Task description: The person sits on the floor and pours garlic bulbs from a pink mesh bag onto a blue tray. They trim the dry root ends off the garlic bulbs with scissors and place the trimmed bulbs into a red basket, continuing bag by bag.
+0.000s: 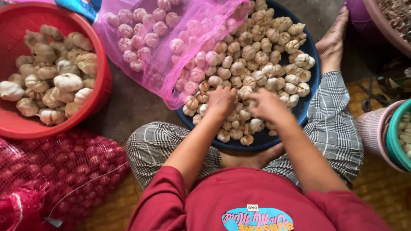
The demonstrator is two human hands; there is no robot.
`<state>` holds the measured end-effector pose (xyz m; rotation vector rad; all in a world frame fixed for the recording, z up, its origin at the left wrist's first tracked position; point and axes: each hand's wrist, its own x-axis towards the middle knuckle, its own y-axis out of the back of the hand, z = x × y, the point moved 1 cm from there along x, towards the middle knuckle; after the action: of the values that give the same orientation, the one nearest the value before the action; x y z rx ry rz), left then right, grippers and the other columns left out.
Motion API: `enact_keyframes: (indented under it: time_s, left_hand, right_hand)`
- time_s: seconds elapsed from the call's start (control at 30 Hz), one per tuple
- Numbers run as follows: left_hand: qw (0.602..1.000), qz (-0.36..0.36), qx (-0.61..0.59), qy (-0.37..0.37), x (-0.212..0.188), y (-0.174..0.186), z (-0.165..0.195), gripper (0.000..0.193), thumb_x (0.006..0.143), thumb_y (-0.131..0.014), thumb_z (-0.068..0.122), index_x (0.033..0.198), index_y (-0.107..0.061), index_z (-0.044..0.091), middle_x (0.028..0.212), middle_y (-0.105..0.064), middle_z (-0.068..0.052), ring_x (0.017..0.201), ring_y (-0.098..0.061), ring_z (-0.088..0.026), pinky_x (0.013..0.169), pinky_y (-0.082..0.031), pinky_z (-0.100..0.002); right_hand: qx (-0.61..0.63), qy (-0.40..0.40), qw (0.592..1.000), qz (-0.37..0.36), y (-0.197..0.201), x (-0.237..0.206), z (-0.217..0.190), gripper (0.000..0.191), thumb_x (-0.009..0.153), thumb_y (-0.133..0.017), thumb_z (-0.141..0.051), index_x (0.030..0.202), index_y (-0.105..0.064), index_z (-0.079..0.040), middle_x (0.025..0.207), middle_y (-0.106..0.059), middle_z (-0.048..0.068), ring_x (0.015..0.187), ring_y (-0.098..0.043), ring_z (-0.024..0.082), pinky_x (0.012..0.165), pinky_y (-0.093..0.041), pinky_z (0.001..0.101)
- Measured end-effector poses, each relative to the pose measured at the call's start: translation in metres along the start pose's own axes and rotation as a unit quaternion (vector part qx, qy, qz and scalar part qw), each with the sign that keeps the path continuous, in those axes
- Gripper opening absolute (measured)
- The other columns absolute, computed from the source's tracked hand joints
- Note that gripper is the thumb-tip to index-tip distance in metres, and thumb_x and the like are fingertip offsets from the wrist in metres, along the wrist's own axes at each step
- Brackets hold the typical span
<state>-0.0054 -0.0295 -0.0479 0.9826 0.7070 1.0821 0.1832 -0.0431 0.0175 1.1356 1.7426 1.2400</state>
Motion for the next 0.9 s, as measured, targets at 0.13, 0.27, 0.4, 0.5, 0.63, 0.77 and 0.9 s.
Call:
enact_keyframes:
  time_s: [0.13,0.27,0.4,0.5,0.63,0.77,0.9]
  left_hand:
    - [0.99,0.037,-0.131,0.036,0.006,0.003,-0.013,0.036,0.074,-0.083,0.026,0.107,-0.072,0.018,0.105,-0.072,-0.006,0.105,-0.067,-0.03,0.086,-0.055,-0.044]
    - [0.878,0.089,-0.47,0.023,0.008,0.002,-0.023,0.053,0.071,-0.087,0.016,0.121,-0.07,0.01,0.114,-0.075,-0.004,0.108,-0.071,-0.021,0.094,-0.057,-0.033]
    - [0.788,0.068,-0.612,0.007,0.007,0.001,-0.011,0.053,0.079,-0.087,0.014,0.128,-0.067,0.004,0.118,-0.071,-0.005,0.109,-0.066,-0.015,0.097,-0.054,-0.03]
    - [0.741,0.021,-0.669,0.057,0.002,0.001,-0.005,0.048,0.086,-0.082,0.02,0.128,-0.066,0.004,0.114,-0.069,-0.003,0.098,-0.062,-0.011,0.084,-0.052,-0.027]
    - [0.69,-0.045,-0.715,0.102,-0.003,0.001,-0.009,0.038,0.097,-0.073,0.028,0.124,-0.065,0.003,0.103,-0.067,-0.002,0.083,-0.057,-0.008,0.066,-0.046,-0.024]
    - [0.67,-0.022,-0.739,0.069,-0.002,-0.005,-0.008,0.035,0.1,-0.07,0.031,0.121,-0.064,0.003,0.102,-0.067,-0.001,0.088,-0.061,-0.006,0.072,-0.052,-0.021]
    - [0.646,0.005,-0.761,0.062,-0.002,-0.01,-0.004,0.032,0.103,-0.068,0.029,0.121,-0.06,0.004,0.103,-0.066,-0.002,0.089,-0.06,-0.008,0.074,-0.05,-0.023]
  right_hand:
    - [0.154,-0.144,0.977,-0.04,-0.02,0.0,0.008,0.035,0.082,-0.082,-0.029,0.115,-0.077,-0.018,0.098,-0.069,0.015,0.081,-0.068,0.027,0.069,-0.052,0.0387]
    - [0.473,-0.241,0.846,-0.051,-0.019,0.009,0.026,0.032,0.099,-0.067,-0.034,0.12,-0.072,-0.01,0.106,-0.07,0.008,0.09,-0.063,0.016,0.072,-0.054,0.0318]
    - [0.602,-0.237,0.759,-0.073,-0.018,0.007,0.02,0.044,0.095,-0.062,-0.043,0.126,-0.065,-0.012,0.109,-0.071,0.003,0.094,-0.066,0.013,0.071,-0.052,0.0295]
    - [0.579,-0.103,0.807,-0.055,-0.021,0.005,0.012,0.052,0.1,-0.063,-0.048,0.125,-0.067,-0.003,0.116,-0.07,0.003,0.107,-0.063,0.011,0.092,-0.052,0.0266]
    - [0.544,-0.086,0.832,-0.065,-0.022,0.006,0.015,0.055,0.101,-0.059,-0.053,0.123,-0.068,-0.004,0.11,-0.069,0.002,0.103,-0.061,0.01,0.091,-0.051,0.0272]
    - [0.622,-0.115,0.772,-0.058,-0.017,0.006,0.012,0.06,0.095,-0.061,-0.06,0.122,-0.067,-0.007,0.11,-0.069,0.001,0.1,-0.063,0.011,0.088,-0.053,0.0267]
    - [0.373,-0.063,0.925,0.043,0.0,0.004,-0.004,0.058,0.087,-0.074,-0.054,0.12,-0.071,-0.006,0.109,-0.064,0.005,0.093,-0.066,0.016,0.08,-0.054,0.0302]
